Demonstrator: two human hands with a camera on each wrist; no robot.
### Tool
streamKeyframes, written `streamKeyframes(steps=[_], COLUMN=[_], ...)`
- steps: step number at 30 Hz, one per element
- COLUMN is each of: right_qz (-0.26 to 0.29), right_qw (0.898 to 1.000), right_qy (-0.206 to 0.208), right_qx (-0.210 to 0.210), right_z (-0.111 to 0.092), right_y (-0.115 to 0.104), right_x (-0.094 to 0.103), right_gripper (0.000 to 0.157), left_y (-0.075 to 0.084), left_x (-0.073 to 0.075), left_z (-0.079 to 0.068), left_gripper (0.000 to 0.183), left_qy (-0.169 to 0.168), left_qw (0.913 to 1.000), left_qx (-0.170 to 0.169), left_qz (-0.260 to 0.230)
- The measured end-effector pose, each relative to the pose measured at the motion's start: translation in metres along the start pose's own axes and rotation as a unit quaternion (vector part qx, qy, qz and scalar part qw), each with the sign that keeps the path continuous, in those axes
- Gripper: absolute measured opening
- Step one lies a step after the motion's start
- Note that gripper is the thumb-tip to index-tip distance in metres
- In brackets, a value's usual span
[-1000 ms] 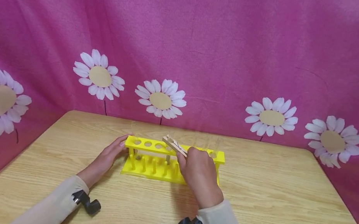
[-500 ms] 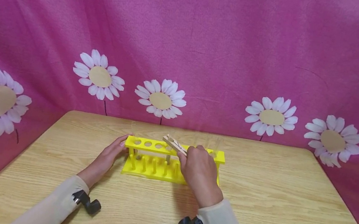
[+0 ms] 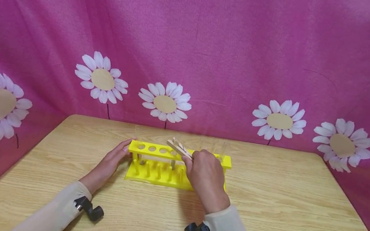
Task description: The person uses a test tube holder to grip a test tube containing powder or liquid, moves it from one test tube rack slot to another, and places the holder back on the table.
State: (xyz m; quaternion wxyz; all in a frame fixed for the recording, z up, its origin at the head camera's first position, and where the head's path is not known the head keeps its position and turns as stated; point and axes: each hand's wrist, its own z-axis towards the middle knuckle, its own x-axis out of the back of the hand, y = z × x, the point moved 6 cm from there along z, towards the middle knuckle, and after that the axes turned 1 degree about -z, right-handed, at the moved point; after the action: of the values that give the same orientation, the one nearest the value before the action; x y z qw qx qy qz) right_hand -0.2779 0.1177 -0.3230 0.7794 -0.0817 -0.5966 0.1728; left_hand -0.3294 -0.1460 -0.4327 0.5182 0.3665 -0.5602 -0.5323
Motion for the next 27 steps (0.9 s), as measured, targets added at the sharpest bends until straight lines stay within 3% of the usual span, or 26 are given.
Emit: streamKeyframes(steps=[16,27], right_qz=[0.043,0.068], right_qw=[0.996,0.993], right_qy=[0.064,0.081], right_qx=[0.051,0.048], right_z=[-0.005,-0.007], right_y=[-0.006,-0.005], right_x=[0.015,0.022], right_gripper=[0.023,0.024], left_y=[0.0,-0.001], left_x=[0.0,0.001], left_z=[0.0,0.0], left_gripper=[0.047,0.05], left_qy=[0.001,-0.007], left_qw=[1.0,1.0], left_qx=[0.005,-0.003], left_qz=[0.005,-0.005])
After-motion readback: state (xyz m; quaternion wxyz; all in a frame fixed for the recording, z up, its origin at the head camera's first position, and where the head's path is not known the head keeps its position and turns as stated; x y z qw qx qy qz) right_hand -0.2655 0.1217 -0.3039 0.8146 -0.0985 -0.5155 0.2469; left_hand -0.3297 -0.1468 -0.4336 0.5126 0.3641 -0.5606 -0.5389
